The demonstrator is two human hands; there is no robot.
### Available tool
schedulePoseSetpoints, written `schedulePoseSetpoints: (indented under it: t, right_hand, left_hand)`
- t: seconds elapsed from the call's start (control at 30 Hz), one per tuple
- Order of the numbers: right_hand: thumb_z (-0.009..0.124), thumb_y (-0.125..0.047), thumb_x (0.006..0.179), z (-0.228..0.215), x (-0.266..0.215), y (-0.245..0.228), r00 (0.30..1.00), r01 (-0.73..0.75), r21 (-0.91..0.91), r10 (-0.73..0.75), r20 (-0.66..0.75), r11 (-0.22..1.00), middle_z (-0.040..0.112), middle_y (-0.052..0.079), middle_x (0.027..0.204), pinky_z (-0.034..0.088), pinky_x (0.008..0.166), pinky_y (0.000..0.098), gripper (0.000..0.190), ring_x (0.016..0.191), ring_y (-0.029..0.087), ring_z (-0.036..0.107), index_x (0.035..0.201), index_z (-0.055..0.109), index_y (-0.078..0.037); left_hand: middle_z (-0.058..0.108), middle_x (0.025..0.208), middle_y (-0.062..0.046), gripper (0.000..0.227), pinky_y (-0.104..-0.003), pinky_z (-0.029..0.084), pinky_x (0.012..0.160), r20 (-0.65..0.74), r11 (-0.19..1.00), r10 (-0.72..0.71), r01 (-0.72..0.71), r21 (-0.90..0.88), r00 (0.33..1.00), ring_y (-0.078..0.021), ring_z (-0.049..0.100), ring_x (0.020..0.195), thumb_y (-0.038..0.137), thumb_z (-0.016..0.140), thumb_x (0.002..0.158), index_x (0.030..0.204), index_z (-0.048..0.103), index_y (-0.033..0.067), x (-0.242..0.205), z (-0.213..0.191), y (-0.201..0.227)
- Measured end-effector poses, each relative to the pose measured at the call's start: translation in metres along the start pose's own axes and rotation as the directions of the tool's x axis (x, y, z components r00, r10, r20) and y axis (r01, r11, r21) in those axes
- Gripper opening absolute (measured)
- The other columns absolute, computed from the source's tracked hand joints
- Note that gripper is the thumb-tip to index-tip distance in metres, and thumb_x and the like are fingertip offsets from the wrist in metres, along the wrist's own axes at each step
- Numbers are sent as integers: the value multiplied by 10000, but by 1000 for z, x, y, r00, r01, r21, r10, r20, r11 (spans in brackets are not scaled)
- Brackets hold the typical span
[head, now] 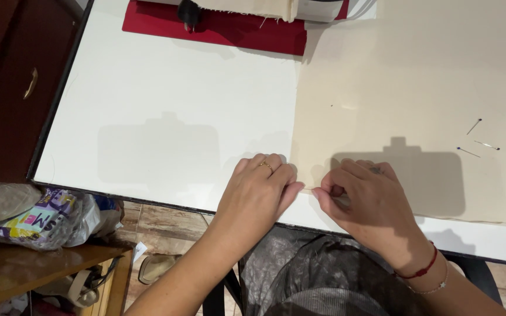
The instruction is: The person aligns a beige fabric piece on a white table and uses pins to secure the edges. They repeatedly pick up pins and insert them along the fabric's perimeter to hold it in place.
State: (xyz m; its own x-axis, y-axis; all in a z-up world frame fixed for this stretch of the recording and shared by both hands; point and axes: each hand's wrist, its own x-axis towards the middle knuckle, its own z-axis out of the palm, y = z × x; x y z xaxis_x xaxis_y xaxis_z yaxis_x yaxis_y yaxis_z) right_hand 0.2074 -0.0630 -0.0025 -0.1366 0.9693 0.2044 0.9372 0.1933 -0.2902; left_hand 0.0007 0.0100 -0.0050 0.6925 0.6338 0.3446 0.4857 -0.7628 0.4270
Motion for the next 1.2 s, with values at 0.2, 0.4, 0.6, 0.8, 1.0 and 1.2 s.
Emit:
schedulePoseSetpoints:
  t: [0.2, 0.4, 0.6, 0.8, 1.0, 1.2]
  right_hand:
    - [767, -343, 896, 1, 1, 2, 998, -40, -17, 40, 40, 999, 555, -95, 710, 436, 752, 356, 260, 624, 183, 534, 768, 583, -210]
    - [808, -355, 871, 5, 0, 4, 1000, -17, -4, 17, -18, 1000, 552, -97, 722, 433, 742, 348, 265, 628, 176, 537, 780, 607, -209]
    - [788, -333, 883, 3, 0, 5, 1000, -8, 22, 8, 3, 1000, 585, -95, 702, 426, 709, 356, 232, 630, 162, 562, 795, 615, -206]
    - [728, -373, 953, -3, -17, 7, 997, 57, -68, -61, -56, 996, 587, -91, 814, 400, 869, 360, 239, 680, 150, 578, 890, 579, -198]
    - [625, -336, 1023, -5, -30, 20, 993, 47, -137, -62, -102, 989, 583, -79, 885, 372, 863, 363, 176, 841, 168, 607, 912, 578, -206]
    - [672, -403, 987, -13, -25, 26, 996, -8, -77, 1, -90, 997, 574, -124, 756, 385, 900, 353, 306, 672, 134, 561, 763, 572, -219]
  left_hand:
    - [574, 855, -32, 173, -376, 401, 751, -41, 998, -11, 13, 55, 999, -242, 549, 810, 216, 735, 962, 891, 626, 102, 0, 3, 1]
    - [708, 999, -41, 155, -403, 435, 818, 0, 994, 7, -7, 109, 1000, -243, 617, 911, 179, 738, 961, 1102, 687, 139, -5, -5, 15]
    - [673, 1135, -103, 370, -379, 484, 857, 103, 882, 198, -223, 415, 975, -255, 600, 995, 49, 604, 944, 1306, 675, 22, -29, -2, 33]
    - [699, 1261, -121, 540, -377, 504, 831, 215, 808, 10, -135, 573, 977, -230, 626, 999, 379, 519, 1017, 1434, 590, 43, -35, 6, 57]
    - [708, 1288, -168, 664, -279, 446, 770, 113, 680, 21, -97, 727, 993, -181, 612, 1013, 592, 408, 1081, 1434, 608, 66, -36, 20, 75]
    - [679, 1315, -194, 889, -307, 435, 854, 235, 641, -30, -161, 750, 972, -310, 583, 1311, 759, 322, 1020, 1560, 450, 65, -38, 29, 83]
